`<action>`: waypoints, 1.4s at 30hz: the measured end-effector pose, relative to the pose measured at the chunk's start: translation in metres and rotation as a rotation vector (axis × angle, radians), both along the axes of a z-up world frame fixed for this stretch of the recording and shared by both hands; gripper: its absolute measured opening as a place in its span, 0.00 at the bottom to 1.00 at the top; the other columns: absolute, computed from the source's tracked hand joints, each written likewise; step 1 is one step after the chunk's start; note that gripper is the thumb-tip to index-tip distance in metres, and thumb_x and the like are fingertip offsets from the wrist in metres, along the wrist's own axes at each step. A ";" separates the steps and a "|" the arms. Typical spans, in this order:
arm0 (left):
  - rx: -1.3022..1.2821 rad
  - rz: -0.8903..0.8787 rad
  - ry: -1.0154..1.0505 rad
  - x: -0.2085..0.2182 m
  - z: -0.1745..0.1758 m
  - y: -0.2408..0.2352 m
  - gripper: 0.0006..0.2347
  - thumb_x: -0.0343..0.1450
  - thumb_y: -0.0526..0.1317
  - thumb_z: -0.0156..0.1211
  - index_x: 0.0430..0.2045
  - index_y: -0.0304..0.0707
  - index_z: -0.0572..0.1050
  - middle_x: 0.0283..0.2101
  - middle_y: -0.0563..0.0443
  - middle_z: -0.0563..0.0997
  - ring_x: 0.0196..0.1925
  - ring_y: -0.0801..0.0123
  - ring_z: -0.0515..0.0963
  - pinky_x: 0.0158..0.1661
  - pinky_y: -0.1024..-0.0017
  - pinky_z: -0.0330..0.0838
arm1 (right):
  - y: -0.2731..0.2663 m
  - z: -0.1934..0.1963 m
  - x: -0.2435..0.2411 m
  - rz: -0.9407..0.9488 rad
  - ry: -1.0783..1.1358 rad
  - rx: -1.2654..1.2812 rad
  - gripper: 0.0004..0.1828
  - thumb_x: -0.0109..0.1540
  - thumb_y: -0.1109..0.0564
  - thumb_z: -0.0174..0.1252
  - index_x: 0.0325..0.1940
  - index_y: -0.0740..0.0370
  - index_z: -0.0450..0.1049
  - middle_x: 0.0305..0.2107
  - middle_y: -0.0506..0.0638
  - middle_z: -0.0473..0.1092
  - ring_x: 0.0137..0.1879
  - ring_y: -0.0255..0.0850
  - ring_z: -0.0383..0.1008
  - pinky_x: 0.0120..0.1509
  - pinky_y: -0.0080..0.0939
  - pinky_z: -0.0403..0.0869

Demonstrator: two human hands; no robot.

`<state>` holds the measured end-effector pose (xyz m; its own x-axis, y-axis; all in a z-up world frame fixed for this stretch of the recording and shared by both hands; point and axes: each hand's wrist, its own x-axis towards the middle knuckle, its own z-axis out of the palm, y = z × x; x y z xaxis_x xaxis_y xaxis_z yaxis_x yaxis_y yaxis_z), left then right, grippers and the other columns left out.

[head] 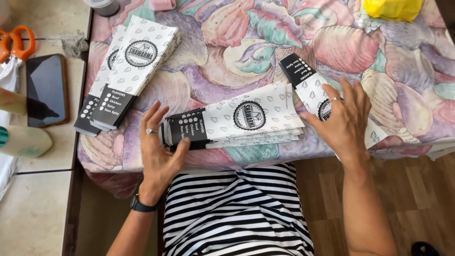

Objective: Manually folding and organizing pre-printed paper bags for food packaging at a steady pace.

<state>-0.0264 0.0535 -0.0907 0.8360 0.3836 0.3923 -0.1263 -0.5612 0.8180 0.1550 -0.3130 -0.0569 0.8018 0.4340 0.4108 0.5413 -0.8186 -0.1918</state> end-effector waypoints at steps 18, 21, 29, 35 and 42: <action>0.224 -0.205 -0.189 0.022 0.119 -0.012 0.08 0.75 0.32 0.63 0.48 0.34 0.75 0.50 0.42 0.79 0.49 0.60 0.82 0.50 0.66 0.78 | -0.105 0.033 0.045 -0.181 -0.369 -0.399 0.09 0.71 0.67 0.59 0.48 0.56 0.80 0.27 0.53 0.72 0.31 0.51 0.73 0.36 0.49 0.70; 0.319 -0.255 -0.261 0.026 0.135 -0.021 0.09 0.75 0.31 0.64 0.48 0.32 0.74 0.47 0.41 0.80 0.45 0.60 0.81 0.47 0.66 0.79 | -0.092 0.081 0.004 -0.042 -0.336 -0.173 0.07 0.89 0.71 0.55 0.63 0.73 0.79 0.46 0.64 0.75 0.51 0.58 0.76 0.62 0.51 0.72; 0.878 -0.166 -0.409 0.033 0.195 -0.070 0.19 0.82 0.52 0.49 0.62 0.40 0.68 0.64 0.42 0.77 0.65 0.52 0.78 0.61 0.55 0.69 | 0.037 0.183 -0.071 0.504 -0.409 -0.177 0.18 0.75 0.79 0.45 0.43 0.72 0.80 0.36 0.61 0.76 0.41 0.62 0.73 0.53 0.64 0.72; 0.722 -0.407 -0.098 0.054 0.161 -0.058 0.19 0.76 0.42 0.63 0.11 0.40 0.74 0.18 0.55 0.77 0.27 0.56 0.74 0.31 0.57 0.64 | 0.084 0.169 -0.051 0.769 -0.373 -0.120 0.18 0.61 0.85 0.45 0.24 0.71 0.69 0.23 0.53 0.69 0.30 0.49 0.64 0.34 0.51 0.65; 0.601 -0.440 0.030 0.062 0.133 -0.048 0.08 0.72 0.41 0.62 0.25 0.40 0.83 0.22 0.46 0.81 0.28 0.45 0.79 0.28 0.51 0.70 | 0.100 0.144 -0.031 0.813 -0.355 -0.092 0.29 0.66 0.76 0.70 0.18 0.66 0.62 0.22 0.52 0.68 0.31 0.47 0.64 0.37 0.50 0.66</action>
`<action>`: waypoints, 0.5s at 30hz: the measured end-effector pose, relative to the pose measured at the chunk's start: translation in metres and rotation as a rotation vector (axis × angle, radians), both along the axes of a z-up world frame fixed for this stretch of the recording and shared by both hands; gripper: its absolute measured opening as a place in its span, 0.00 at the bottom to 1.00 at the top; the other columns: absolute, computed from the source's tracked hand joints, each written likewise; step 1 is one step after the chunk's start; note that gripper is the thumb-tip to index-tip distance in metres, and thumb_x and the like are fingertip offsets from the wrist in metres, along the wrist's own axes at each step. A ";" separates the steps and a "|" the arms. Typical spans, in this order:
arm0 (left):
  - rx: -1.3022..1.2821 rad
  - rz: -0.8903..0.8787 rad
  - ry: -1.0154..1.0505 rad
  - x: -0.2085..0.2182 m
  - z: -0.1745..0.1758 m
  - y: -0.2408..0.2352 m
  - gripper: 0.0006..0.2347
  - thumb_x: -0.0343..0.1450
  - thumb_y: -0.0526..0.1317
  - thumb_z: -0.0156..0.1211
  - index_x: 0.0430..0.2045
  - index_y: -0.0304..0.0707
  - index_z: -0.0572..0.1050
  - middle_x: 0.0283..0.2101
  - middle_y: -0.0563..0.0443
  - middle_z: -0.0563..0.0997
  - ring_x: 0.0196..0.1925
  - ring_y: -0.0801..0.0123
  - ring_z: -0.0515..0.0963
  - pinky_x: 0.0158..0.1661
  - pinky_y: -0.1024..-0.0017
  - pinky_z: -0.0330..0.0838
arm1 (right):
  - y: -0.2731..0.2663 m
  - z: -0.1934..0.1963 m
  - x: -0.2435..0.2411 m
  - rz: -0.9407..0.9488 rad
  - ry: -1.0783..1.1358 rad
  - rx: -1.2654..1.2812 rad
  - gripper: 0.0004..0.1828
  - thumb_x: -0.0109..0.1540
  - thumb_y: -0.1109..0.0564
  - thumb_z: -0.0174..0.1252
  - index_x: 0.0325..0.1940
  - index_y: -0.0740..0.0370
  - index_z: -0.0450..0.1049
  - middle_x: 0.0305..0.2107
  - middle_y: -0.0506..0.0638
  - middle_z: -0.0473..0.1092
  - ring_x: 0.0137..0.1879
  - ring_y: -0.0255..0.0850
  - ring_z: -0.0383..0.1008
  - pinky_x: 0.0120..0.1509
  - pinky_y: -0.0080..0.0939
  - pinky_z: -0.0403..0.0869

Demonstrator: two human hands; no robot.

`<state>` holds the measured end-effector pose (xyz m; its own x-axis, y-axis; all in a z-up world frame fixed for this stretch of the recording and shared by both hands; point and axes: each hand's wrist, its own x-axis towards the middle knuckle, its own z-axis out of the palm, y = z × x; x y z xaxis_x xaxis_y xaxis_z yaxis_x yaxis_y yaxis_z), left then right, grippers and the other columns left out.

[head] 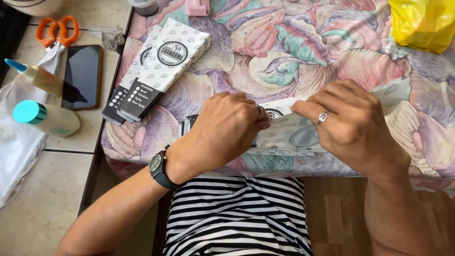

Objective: Manually folding and organizing pre-printed paper bags for food packaging at a steady pace.

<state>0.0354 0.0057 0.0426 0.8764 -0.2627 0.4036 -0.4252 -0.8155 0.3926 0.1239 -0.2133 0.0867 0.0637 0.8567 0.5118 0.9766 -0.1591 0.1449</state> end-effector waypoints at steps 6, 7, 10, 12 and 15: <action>-0.204 0.079 0.041 0.012 -0.012 0.010 0.04 0.67 0.39 0.67 0.25 0.42 0.85 0.26 0.50 0.86 0.27 0.52 0.84 0.27 0.58 0.71 | 0.004 0.002 0.003 0.026 0.037 0.039 0.13 0.67 0.58 0.69 0.51 0.66 0.75 0.46 0.58 0.74 0.54 0.56 0.73 0.64 0.61 0.71; -0.249 0.070 0.069 0.013 -0.012 0.012 0.04 0.67 0.39 0.69 0.25 0.41 0.86 0.25 0.51 0.86 0.26 0.55 0.85 0.27 0.62 0.72 | 0.003 0.000 0.003 0.030 0.025 0.041 0.16 0.64 0.58 0.75 0.49 0.64 0.75 0.49 0.59 0.74 0.57 0.58 0.71 0.63 0.61 0.69; -0.295 0.063 0.111 0.015 -0.009 0.014 0.03 0.65 0.41 0.71 0.24 0.45 0.86 0.24 0.57 0.87 0.26 0.67 0.86 0.28 0.69 0.71 | -0.001 -0.019 0.013 -0.017 -0.015 0.015 0.24 0.56 0.53 0.80 0.49 0.65 0.78 0.51 0.58 0.75 0.59 0.55 0.71 0.65 0.59 0.68; -0.324 0.052 0.127 0.015 -0.007 0.015 0.04 0.65 0.42 0.72 0.24 0.44 0.85 0.25 0.58 0.87 0.27 0.71 0.86 0.29 0.71 0.71 | 0.002 -0.016 0.011 -0.029 -0.002 0.008 0.22 0.58 0.54 0.79 0.48 0.65 0.77 0.51 0.57 0.74 0.60 0.55 0.71 0.66 0.59 0.68; -0.402 0.020 0.157 0.016 -0.006 0.018 0.04 0.64 0.41 0.74 0.22 0.45 0.85 0.24 0.59 0.87 0.26 0.80 0.85 0.30 0.76 0.71 | 0.002 -0.019 0.012 -0.043 0.013 0.004 0.23 0.58 0.54 0.79 0.48 0.66 0.75 0.51 0.57 0.73 0.60 0.56 0.71 0.67 0.60 0.69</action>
<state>0.0513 0.0233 0.0367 0.9387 -0.0945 0.3315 -0.3206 -0.5922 0.7393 0.1357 -0.2115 0.0675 0.1067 0.8511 0.5140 0.9706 -0.2013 0.1318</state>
